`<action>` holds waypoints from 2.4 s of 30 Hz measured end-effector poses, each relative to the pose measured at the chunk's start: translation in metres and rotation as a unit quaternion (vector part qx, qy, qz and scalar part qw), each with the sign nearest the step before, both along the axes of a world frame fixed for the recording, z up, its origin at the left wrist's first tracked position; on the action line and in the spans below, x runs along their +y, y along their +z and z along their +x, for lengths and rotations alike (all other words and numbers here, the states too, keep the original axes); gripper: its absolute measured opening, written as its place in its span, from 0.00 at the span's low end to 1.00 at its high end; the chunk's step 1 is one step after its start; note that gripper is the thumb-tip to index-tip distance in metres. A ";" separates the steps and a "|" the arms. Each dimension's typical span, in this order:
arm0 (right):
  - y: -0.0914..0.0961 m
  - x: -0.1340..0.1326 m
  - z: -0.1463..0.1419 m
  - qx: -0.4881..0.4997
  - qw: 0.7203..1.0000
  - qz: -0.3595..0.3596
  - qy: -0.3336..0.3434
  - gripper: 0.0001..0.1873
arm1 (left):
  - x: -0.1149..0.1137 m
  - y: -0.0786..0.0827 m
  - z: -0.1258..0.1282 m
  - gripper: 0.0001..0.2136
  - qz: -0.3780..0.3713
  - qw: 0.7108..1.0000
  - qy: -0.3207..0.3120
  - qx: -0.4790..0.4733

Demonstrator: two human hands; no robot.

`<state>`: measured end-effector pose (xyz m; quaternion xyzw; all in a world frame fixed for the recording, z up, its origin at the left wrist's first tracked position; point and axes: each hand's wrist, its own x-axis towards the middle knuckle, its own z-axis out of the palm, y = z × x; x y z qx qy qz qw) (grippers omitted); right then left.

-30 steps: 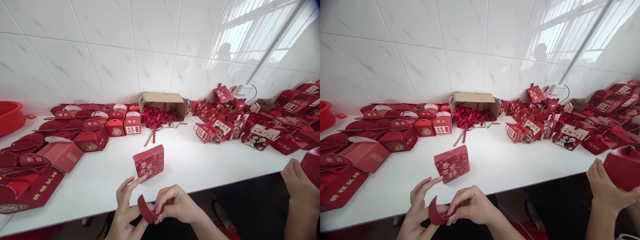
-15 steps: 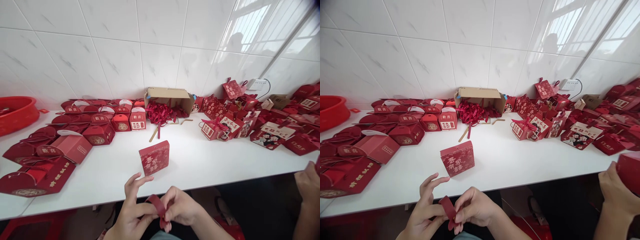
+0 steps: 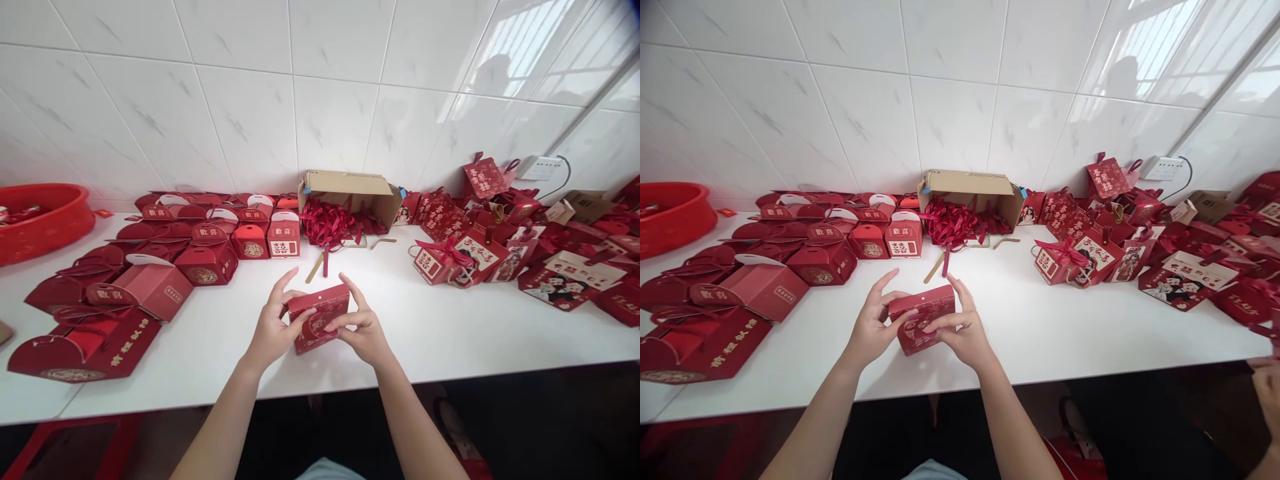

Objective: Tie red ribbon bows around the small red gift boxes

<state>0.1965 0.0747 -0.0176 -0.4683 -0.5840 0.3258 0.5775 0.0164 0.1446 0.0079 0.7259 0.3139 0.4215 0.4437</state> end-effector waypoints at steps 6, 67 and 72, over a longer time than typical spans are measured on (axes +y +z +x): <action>-0.010 0.011 -0.017 0.073 0.997 0.019 -0.025 0.05 | 0.000 -0.014 0.001 0.05 0.016 0.999 0.027 -0.031; -0.009 -0.014 -0.026 0.055 0.987 0.121 -0.086 0.13 | -0.044 0.025 -0.040 0.09 0.342 0.926 0.121 0.102; -0.002 -0.018 -0.026 0.046 0.987 0.131 -0.079 0.13 | -0.044 0.026 -0.041 0.15 0.332 0.934 0.104 0.085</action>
